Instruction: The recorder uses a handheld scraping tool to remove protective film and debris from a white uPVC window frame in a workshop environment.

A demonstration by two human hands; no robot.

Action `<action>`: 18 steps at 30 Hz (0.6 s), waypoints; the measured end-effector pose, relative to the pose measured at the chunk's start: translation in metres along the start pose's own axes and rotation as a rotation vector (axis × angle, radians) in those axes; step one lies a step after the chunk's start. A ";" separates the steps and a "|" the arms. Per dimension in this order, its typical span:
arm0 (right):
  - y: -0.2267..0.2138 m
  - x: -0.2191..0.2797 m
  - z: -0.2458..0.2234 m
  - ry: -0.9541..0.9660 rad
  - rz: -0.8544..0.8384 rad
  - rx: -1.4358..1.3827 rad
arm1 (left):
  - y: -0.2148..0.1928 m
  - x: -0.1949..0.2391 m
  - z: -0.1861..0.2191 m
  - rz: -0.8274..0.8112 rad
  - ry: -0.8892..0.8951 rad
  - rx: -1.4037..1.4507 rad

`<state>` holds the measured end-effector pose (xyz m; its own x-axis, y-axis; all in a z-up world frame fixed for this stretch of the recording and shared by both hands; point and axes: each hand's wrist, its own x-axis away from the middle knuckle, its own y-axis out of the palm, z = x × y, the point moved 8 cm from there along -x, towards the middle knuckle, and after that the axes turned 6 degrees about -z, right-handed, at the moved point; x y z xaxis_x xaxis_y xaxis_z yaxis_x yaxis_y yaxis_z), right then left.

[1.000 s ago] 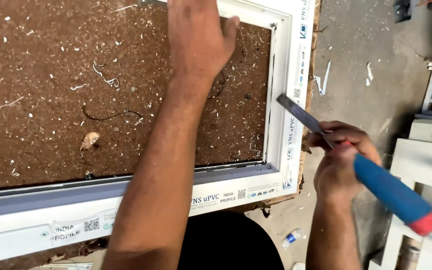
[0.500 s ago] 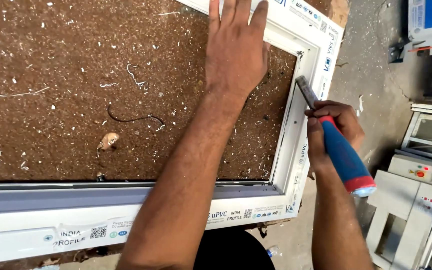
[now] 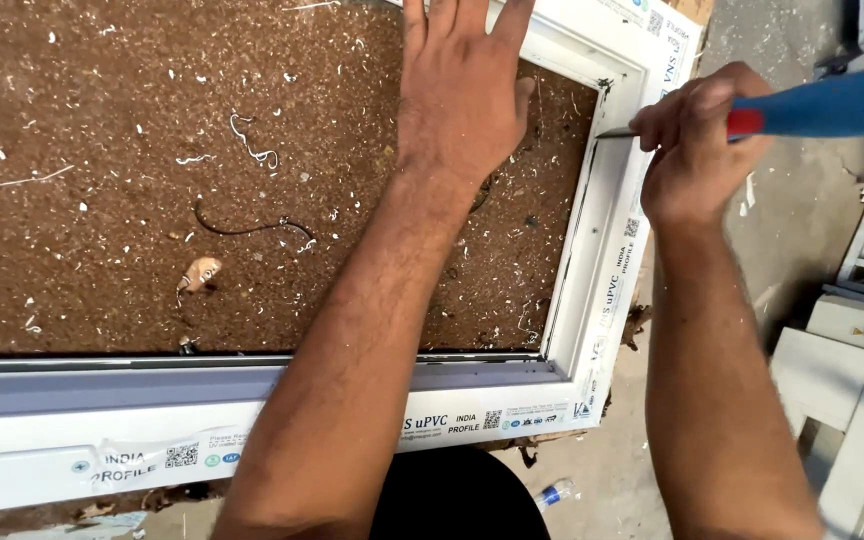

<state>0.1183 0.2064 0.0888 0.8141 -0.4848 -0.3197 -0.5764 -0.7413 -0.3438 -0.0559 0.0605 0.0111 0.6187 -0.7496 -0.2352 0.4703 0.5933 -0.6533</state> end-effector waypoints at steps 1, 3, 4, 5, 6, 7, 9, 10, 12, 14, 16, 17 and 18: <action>-0.008 0.003 0.006 0.044 0.074 -0.054 | 0.002 0.000 0.000 -0.019 -0.001 0.003; -0.005 0.010 0.006 0.067 0.137 -0.048 | 0.002 0.003 -0.001 -0.046 -0.008 0.019; -0.006 0.013 0.005 0.083 0.197 -0.039 | 0.002 0.004 -0.001 -0.066 -0.014 0.035; 0.000 0.014 0.001 0.076 0.196 -0.037 | 0.002 0.002 0.000 -0.059 -0.011 0.036; 0.006 0.015 -0.011 -0.015 0.194 0.045 | -0.001 0.000 0.001 -0.018 0.004 0.025; 0.015 0.018 -0.021 -0.100 0.189 0.122 | -0.004 0.001 0.000 0.020 0.011 0.012; 0.024 0.029 -0.026 -0.056 0.155 0.170 | -0.007 0.003 0.000 0.041 0.008 0.012; 0.029 0.035 -0.026 -0.012 0.125 0.220 | -0.008 0.004 0.001 0.058 0.011 0.012; 0.038 0.047 -0.038 -0.020 0.112 0.345 | -0.010 0.004 0.001 0.049 -0.002 0.031; 0.040 0.061 -0.042 -0.036 0.100 0.467 | -0.015 0.002 0.001 0.046 -0.010 0.046; 0.029 0.080 -0.026 0.045 0.162 0.305 | -0.016 0.004 0.000 0.009 -0.035 0.048; 0.034 0.086 -0.033 0.044 0.157 0.304 | -0.015 0.002 -0.001 0.012 -0.039 0.047; 0.042 0.091 -0.044 0.004 0.122 0.313 | -0.012 0.001 -0.001 0.004 -0.040 0.048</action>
<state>0.1712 0.1108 0.0838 0.7380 -0.5630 -0.3720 -0.6626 -0.4999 -0.5578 -0.0619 0.0525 0.0184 0.6447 -0.7354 -0.2085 0.4966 0.6103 -0.6171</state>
